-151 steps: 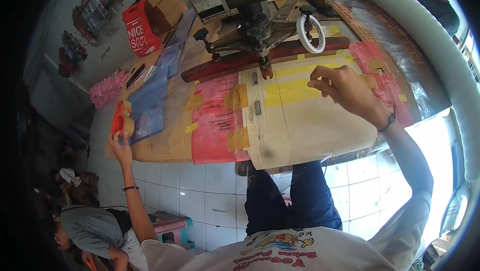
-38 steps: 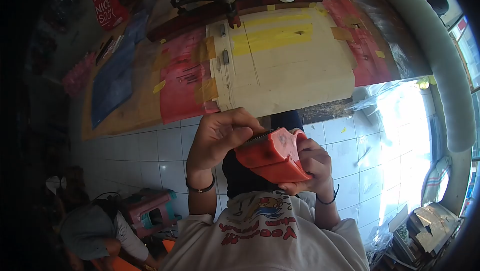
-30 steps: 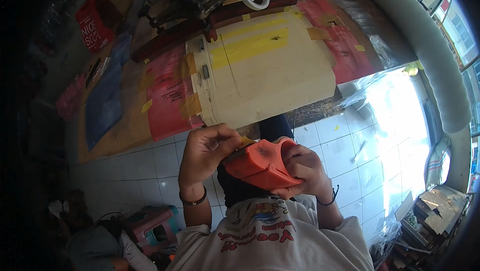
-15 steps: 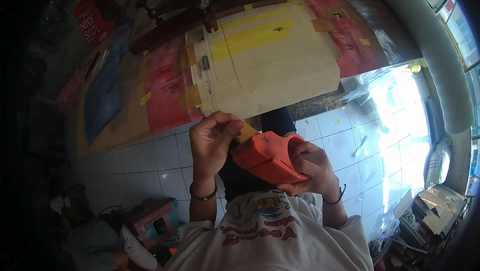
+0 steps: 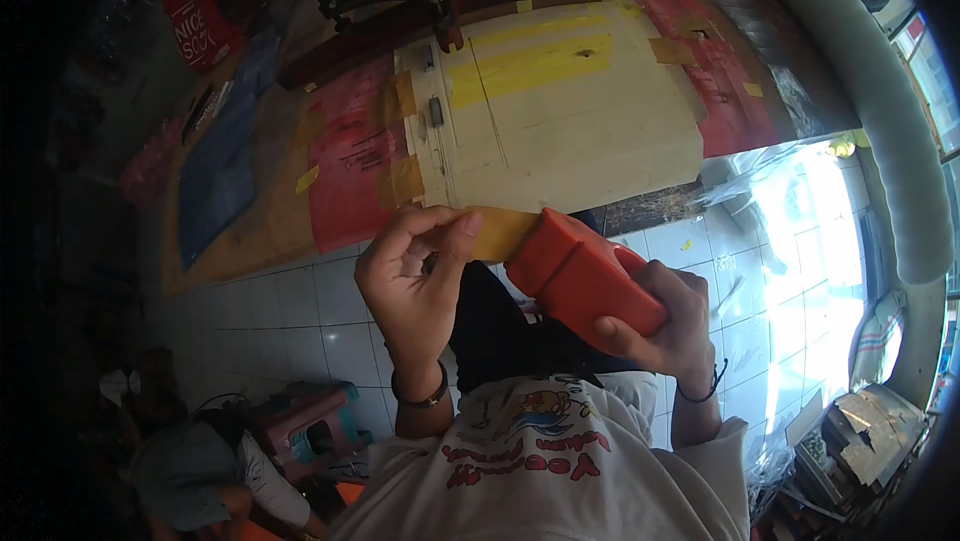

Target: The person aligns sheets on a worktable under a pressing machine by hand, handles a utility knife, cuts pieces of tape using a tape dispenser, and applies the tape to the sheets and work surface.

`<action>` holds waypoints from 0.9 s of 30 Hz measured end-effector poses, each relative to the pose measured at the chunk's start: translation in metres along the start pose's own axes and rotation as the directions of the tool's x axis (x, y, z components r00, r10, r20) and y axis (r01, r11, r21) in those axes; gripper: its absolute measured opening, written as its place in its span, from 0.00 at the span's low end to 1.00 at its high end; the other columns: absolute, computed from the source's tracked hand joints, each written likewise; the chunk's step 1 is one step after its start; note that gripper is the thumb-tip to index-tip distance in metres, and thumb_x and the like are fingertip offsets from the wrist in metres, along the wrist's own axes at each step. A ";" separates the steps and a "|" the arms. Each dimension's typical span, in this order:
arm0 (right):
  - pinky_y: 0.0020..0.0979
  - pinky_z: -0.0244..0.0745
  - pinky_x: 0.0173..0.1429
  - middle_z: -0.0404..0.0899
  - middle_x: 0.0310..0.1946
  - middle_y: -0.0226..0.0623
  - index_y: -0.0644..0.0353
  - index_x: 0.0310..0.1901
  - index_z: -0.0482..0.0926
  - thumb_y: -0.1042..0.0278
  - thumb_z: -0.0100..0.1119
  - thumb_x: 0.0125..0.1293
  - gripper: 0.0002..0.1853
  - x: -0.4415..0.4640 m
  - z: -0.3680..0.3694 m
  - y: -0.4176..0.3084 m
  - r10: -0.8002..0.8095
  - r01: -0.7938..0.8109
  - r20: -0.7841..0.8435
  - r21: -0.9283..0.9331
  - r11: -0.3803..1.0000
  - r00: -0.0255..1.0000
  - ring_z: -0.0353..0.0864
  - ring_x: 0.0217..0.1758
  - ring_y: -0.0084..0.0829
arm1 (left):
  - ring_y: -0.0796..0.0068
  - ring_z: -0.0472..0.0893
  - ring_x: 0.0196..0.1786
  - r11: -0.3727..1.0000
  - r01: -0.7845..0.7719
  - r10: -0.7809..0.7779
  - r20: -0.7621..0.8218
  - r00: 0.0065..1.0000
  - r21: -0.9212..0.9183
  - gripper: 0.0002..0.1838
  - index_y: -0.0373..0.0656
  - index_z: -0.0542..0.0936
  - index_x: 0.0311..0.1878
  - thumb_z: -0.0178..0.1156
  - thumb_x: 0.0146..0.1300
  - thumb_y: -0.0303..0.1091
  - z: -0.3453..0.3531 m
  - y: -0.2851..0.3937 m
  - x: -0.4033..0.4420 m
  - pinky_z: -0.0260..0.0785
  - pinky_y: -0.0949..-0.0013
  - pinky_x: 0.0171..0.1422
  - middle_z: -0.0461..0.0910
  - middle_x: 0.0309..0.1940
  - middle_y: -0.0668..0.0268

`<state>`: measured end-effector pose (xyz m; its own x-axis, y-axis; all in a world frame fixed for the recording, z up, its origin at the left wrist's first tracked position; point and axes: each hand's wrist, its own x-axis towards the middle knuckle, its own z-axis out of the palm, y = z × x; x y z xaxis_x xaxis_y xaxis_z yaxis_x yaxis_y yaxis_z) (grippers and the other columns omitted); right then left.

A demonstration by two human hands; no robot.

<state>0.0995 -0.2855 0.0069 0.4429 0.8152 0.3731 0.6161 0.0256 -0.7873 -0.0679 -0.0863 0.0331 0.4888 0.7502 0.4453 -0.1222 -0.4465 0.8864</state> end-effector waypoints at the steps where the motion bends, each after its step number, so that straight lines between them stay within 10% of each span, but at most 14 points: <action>1: 0.30 0.77 0.30 0.83 0.22 0.41 0.64 0.35 0.80 0.49 0.77 0.56 0.24 0.004 -0.004 -0.006 0.071 -0.071 -0.006 -0.014 0.997 0.997 0.85 0.22 0.34 | 0.84 0.83 0.35 0.997 -0.042 0.043 -0.010 0.999 0.062 0.06 0.31 0.83 0.42 0.71 0.66 0.20 0.002 0.005 -0.003 0.75 0.77 0.42 0.84 0.32 0.66; 9: 0.39 0.80 0.30 0.81 0.18 0.43 0.63 0.38 0.79 0.51 0.72 0.63 0.21 0.106 -0.030 -0.110 0.217 -0.099 0.288 -0.374 0.922 0.933 0.87 0.22 0.43 | 0.71 0.83 0.30 0.923 -0.223 0.254 -0.062 0.965 0.314 0.06 0.36 0.84 0.40 0.72 0.64 0.21 0.023 0.024 0.008 0.75 0.69 0.35 0.83 0.31 0.63; 13: 0.41 0.74 0.26 0.76 0.14 0.37 0.59 0.35 0.76 0.54 0.71 0.64 0.18 0.122 -0.003 -0.125 -0.210 0.325 0.266 -0.538 0.778 0.941 0.83 0.19 0.43 | 0.73 0.83 0.31 0.869 -0.363 0.462 -0.293 0.837 0.336 0.08 0.32 0.81 0.44 0.71 0.67 0.23 0.025 0.018 0.016 0.75 0.72 0.38 0.81 0.30 0.62; 14: 0.40 0.74 0.28 0.80 0.17 0.37 0.60 0.38 0.78 0.63 0.62 0.67 0.09 0.125 0.002 -0.138 -0.095 0.383 0.441 -0.630 0.675 0.893 0.86 0.23 0.39 | 0.76 0.82 0.31 0.869 -0.420 0.494 -0.403 0.770 0.263 0.09 0.31 0.81 0.45 0.70 0.69 0.25 0.028 0.028 0.014 0.75 0.73 0.37 0.83 0.31 0.61; 16: 0.39 0.75 0.27 0.81 0.17 0.37 0.63 0.44 0.78 0.65 0.62 0.63 0.12 0.129 0.029 -0.101 -0.377 0.641 0.520 -0.579 0.504 0.766 0.85 0.21 0.38 | 0.79 0.81 0.31 0.862 -0.480 0.488 -0.522 0.699 0.162 0.10 0.30 0.79 0.47 0.67 0.72 0.28 0.027 0.057 0.017 0.75 0.74 0.37 0.84 0.33 0.60; 19: 0.40 0.74 0.25 0.77 0.14 0.35 0.63 0.47 0.78 0.64 0.64 0.62 0.15 0.129 0.023 -0.119 -0.290 0.565 0.519 -0.514 0.646 0.804 0.82 0.18 0.38 | 0.74 0.82 0.30 0.950 -0.297 0.277 -0.684 0.674 0.092 0.10 0.31 0.78 0.49 0.67 0.73 0.28 0.004 0.080 0.048 0.76 0.74 0.35 0.83 0.34 0.57; 23: 0.41 0.75 0.27 0.79 0.19 0.39 0.57 0.42 0.78 0.51 0.72 0.64 0.19 0.123 -0.033 -0.099 -0.399 0.418 0.157 -0.534 0.735 0.903 0.84 0.21 0.39 | 0.77 0.79 0.26 0.959 -0.201 0.086 -0.470 0.878 -0.199 0.12 0.32 0.79 0.50 0.63 0.76 0.33 -0.051 0.044 0.040 0.73 0.75 0.33 0.84 0.36 0.59; 27: 0.37 0.80 0.36 0.87 0.32 0.44 0.59 0.44 0.79 0.49 0.73 0.66 0.22 0.129 -0.090 -0.033 -0.144 -0.040 -0.303 -0.528 0.848 0.942 0.86 0.28 0.42 | 0.79 0.76 0.25 0.940 -0.034 -0.112 -0.402 0.909 -0.340 0.12 0.34 0.80 0.51 0.60 0.78 0.36 -0.065 0.000 0.027 0.69 0.74 0.32 0.83 0.35 0.63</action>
<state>0.1952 -0.2337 0.1251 0.5258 0.5886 0.6141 0.8488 -0.3166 -0.4234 -0.1106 -0.0348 0.0530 0.1103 0.9279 0.3561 -0.4250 -0.2798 0.8609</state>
